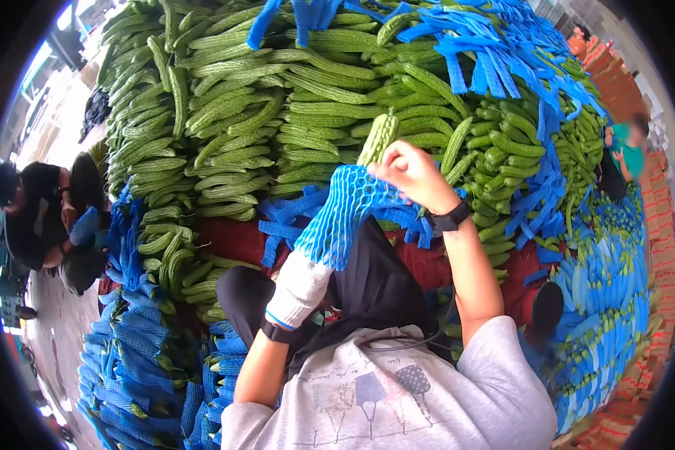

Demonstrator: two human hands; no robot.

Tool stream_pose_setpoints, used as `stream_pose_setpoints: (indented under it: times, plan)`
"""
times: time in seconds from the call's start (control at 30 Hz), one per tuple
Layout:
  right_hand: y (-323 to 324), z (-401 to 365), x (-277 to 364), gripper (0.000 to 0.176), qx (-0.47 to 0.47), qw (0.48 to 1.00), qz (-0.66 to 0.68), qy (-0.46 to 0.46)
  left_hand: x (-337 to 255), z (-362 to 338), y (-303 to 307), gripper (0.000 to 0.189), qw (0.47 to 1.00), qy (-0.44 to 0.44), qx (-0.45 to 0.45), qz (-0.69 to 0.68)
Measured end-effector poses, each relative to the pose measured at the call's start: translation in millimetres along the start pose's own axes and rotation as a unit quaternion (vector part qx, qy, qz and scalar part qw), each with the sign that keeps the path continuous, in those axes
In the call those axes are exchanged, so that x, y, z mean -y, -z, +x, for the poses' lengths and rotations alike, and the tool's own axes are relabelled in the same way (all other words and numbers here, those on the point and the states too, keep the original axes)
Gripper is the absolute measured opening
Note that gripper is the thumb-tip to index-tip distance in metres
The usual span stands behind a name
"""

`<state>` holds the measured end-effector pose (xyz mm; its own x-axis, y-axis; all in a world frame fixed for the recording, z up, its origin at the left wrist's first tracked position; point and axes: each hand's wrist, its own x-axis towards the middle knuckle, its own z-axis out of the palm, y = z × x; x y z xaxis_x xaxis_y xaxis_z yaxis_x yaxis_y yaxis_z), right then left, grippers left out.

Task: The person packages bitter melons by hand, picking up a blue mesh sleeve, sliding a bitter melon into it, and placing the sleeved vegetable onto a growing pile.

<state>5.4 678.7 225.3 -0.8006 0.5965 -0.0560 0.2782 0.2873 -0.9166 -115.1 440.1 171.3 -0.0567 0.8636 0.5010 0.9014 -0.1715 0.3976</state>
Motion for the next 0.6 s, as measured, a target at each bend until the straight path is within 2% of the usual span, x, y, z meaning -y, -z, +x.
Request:
stream_pose_setpoints:
  times: [0.03,0.07,0.13,0.17,0.2,0.27,0.3,0.4,0.43,0.47,0.53,0.57,0.6]
  plan:
    - [-1,-4,-6,0.05,-0.019,0.997,-0.077,0.027,1,1,-3,0.047,1.0,-0.007,0.017,-0.005]
    - [0,-4,-13,0.039,-0.003,0.986,-0.155,0.062,2,2,-6,0.046,0.999,-0.015,0.032,-0.01]
    - [6,-5,-8,0.037,0.091,0.982,-0.119,0.114,4,0,-12,0.043,0.997,-0.037,0.063,-0.005]
    - [7,-9,3,0.036,0.148,0.988,-0.006,0.037,5,-4,-16,0.042,0.996,-0.051,0.077,0.005]
    - [-1,1,-20,0.039,0.175,0.973,0.131,0.08,6,-7,-20,0.04,0.994,-0.064,0.09,0.016]
    - [-15,4,-16,0.043,0.105,0.975,0.139,0.137,3,-7,-23,0.038,0.993,-0.055,0.108,-0.005]
    - [-15,8,-25,0.041,0.118,0.982,0.127,0.077,-1,-5,-24,0.037,0.993,-0.048,0.107,-0.01]
    - [-18,22,-60,0.035,0.078,0.95,0.302,0.017,-6,-5,-20,0.037,0.997,-0.009,0.076,-0.027]
    - [-16,24,-65,0.032,0.003,0.946,0.306,0.107,-6,-6,-20,0.038,0.998,0.007,0.06,-0.033]
    - [-12,25,-69,0.032,-0.069,0.936,0.314,0.143,-6,-8,-19,0.039,0.997,0.033,0.048,-0.047]
    - [-7,15,-71,0.033,-0.152,0.941,0.257,0.159,-7,-11,-15,0.042,0.994,0.084,0.024,-0.072]
    - [-7,7,-68,0.034,-0.174,0.943,0.223,0.173,-9,-9,-13,0.047,0.986,0.114,-0.006,-0.122]
    - [-6,2,-73,0.039,-0.181,0.951,0.2,0.15,-9,-10,-13,0.045,0.981,0.138,-0.017,-0.137]
